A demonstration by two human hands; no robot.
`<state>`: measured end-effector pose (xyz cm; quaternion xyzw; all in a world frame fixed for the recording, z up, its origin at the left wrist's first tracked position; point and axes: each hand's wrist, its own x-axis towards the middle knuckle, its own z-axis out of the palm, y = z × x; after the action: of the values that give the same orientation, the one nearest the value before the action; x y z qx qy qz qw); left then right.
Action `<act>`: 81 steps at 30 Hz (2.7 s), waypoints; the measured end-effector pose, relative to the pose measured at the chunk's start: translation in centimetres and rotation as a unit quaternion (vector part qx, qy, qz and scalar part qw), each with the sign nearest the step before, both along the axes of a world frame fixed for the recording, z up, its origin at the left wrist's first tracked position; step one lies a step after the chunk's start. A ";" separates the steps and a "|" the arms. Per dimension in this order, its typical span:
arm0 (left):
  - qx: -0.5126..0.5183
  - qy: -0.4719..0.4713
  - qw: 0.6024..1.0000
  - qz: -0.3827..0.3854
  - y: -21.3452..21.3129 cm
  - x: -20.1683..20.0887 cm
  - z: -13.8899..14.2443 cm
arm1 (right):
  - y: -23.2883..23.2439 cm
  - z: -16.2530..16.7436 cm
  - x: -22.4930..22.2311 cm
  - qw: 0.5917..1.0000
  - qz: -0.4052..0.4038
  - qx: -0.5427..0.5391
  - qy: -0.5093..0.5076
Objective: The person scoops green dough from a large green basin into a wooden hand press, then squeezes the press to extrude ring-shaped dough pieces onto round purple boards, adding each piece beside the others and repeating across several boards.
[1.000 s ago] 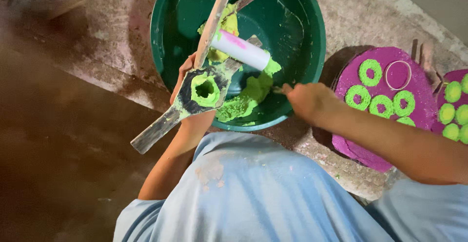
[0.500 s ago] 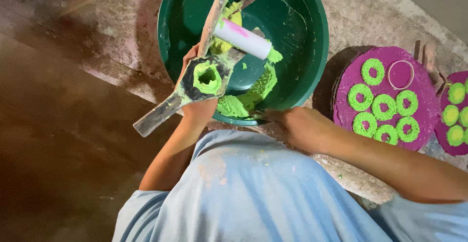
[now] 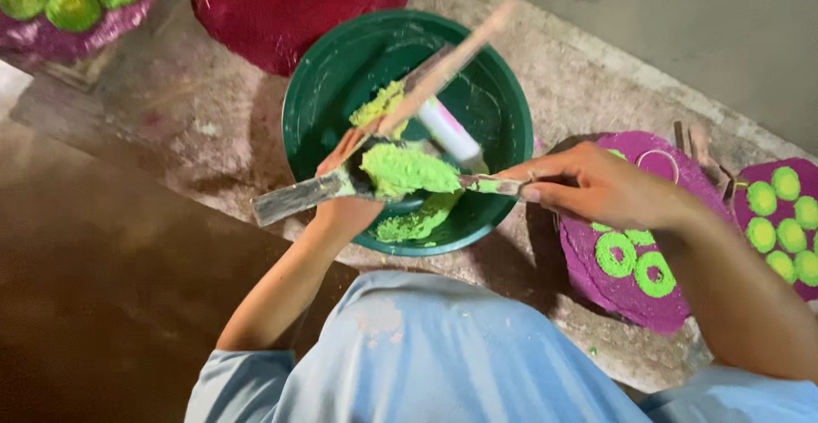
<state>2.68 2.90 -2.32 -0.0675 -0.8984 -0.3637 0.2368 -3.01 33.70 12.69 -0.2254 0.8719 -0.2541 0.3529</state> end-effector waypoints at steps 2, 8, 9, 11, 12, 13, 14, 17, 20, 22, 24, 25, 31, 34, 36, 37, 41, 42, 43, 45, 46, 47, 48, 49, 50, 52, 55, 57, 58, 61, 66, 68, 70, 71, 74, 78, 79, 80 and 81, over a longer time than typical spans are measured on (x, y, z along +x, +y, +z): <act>-0.019 0.035 0.999 -0.034 -0.1 0.0 0.3 | -0.9 0.4 -1.2 0.993 0.026 0.087 0.078; -0.012 0.023 0.996 -0.089 1.0 -0.7 -1.5 | -9.4 -2.0 2.4 0.792 0.276 0.172 0.517; 0.020 -0.032 0.995 -0.096 1.1 -0.7 -1.8 | -10.5 -2.4 3.2 0.736 0.316 0.189 0.568; 0.056 -0.086 0.990 -0.096 0.7 -0.6 -2.2 | -10.3 -2.1 4.0 0.749 0.305 0.113 0.577; 0.061 -0.087 0.990 -0.088 0.3 -0.5 -2.3 | -9.8 -1.8 4.0 0.755 0.299 0.075 0.579; 0.064 -0.091 0.991 -0.079 -0.4 -0.4 -2.3 | -8.8 -1.4 3.9 0.783 0.262 0.082 0.558; 0.079 -0.096 0.991 -0.053 -1.2 -0.6 -2.2 | -7.3 -0.7 3.9 0.808 0.225 0.089 0.537; 0.164 -0.047 0.985 0.006 -2.4 -1.5 -2.1 | -5.6 -0.8 2.7 0.876 0.088 -0.045 0.473; 0.196 0.099 0.975 0.027 -1.8 -2.6 -2.2 | -8.2 -5.1 1.9 0.960 -0.109 -0.100 0.238; 0.043 0.169 0.983 0.050 -1.4 -3.3 -2.2 | -10.0 -8.9 2.8 0.907 -0.037 -0.290 0.303; -0.064 0.082 0.989 0.110 -1.6 -3.9 -2.1 | -10.1 -11.5 4.2 0.909 -0.044 -0.318 0.265; -0.116 0.037 0.983 0.138 -2.0 -4.1 -1.9 | -9.7 -12.3 4.6 0.910 -0.048 -0.330 0.246; -0.094 0.099 0.984 0.110 -2.8 -4.5 -0.9 | -5.6 -11.6 2.0 0.965 -0.068 -0.239 0.084; -0.122 0.022 0.989 0.083 -1.5 -4.7 -1.0 | -6.9 -11.8 0.6 0.928 -0.081 -0.326 0.161; -0.105 0.028 0.990 0.094 -1.1 -5.0 -1.4 | -8.3 -12.3 1.3 0.952 -0.123 -0.223 0.168; -0.096 0.030 0.990 0.100 -1.1 -5.1 -1.6 | -8.8 -12.4 1.9 0.960 -0.143 -0.170 0.169; -0.100 0.051 0.988 0.103 -2.6 -5.4 -2.1 | -8.5 -10.3 3.3 0.962 -0.057 -0.193 0.182; -0.131 0.090 0.983 0.096 -3.1 -5.2 -2.1 | -7.5 -9.0 2.8 0.971 -0.039 -0.177 0.155; -0.163 0.130 0.974 0.089 -3.4 -5.0 -2.1 | -6.6 -7.7 1.9 0.978 -0.021 -0.163 0.128; -0.060 -0.001 0.994 0.096 -3.5 -4.1 -1.9 | -4.9 -4.9 -0.3 0.992 -0.018 0.039 0.117; -0.008 -0.067 0.993 0.097 -3.3 -3.7 -1.8 | -4.6 -3.7 -1.7 0.994 0.024 0.034 0.100; -0.060 0.034 0.996 0.060 -2.9 -3.3 -1.7 | -4.8 -2.6 -3.0 0.994 0.068 0.030 0.081; -0.109 0.133 0.985 0.022 -2.4 -2.8 -1.7 | -5.0 -1.8 -3.6 0.991 0.112 0.027 0.062; -0.157 0.233 0.960 -0.017 -2.0 -2.6 -1.6 | -5.6 -1.3 -3.9 0.985 0.114 0.078 0.104; -0.129 0.154 0.980 -0.012 -1.4 -2.5 -1.7 | -6.7 -0.9 -4.1 0.974 0.116 0.129 0.146; -0.071 -0.011 0.997 -0.003 -0.6 -2.5 -2.0 | -9.1 -0.9 -3.4 0.941 0.147 0.213 0.217; -0.071 0.096 0.992 -0.037 -0.3 -2.4 -3.0 | -12.5 -2.4 -0.4 0.883 0.216 0.269 0.320; 0.032 -0.074 0.992 -0.102 -0.6 -2.0 -3.9 | -13.7 -4.0 1.6 0.822 0.274 0.237 0.439; 0.084 -0.159 0.975 -0.133 -0.9 -1.7 -4.4 | -14.0 -4.5 2.2 0.770 0.316 0.209 0.513; 0.243 -0.051 0.929 -0.275 -2.1 -0.7 -5.3 | -12.9 -4.1 2.6 0.711 0.361 0.111 0.593; 0.220 -0.068 0.960 -0.158 -4.4 -1.4 -4.3 | -9.2 2.2 2.7 0.802 0.265 0.153 0.514; 0.203 -0.049 0.968 -0.143 -4.7 -1.7 -3.2 | -8.5 4.1 2.3 0.837 0.241 0.087 0.484; 0.163 -0.079 0.976 -0.120 -4.6 -1.8 -2.1 | -8.4 4.7 1.1 0.859 0.222 0.067 0.456; 0.183 -0.094 0.969 -0.135 -4.3 -1.7 -1.6 | -8.7 4.6 0.5 0.865 0.216 0.083 0.444; 0.223 -0.126 0.952 -0.168 -3.2 -1.7 -0.5 | -9.6 3.2 -0.3 0.840 0.236 0.109 0.476; 0.208 -0.135 0.955 -0.164 -1.2 -1.4 -0.9 | -14.4 -0.4 2.4 0.752 0.303 0.162 0.562; 0.196 -0.121 0.960 -0.161 -1.0 -1.3 -1.1 | -15.3 -0.5 3.0 0.722 0.308 0.186 0.592; 0.185 -0.109 0.964 -0.157 -0.9 -1.1 -1.3 | -15.5 -0.1 3.0 0.734 0.309 0.163 0.582; 0.175 -0.097 0.968 -0.152 -1.1 -1.1 -1.4 | -15.4 0.6 3.3 0.747 0.312 0.139 0.570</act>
<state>1.58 1.76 -3.69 -0.1251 -0.8188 -0.5515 0.0985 0.26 18.25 13.24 -0.5362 0.8175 0.1705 -0.1229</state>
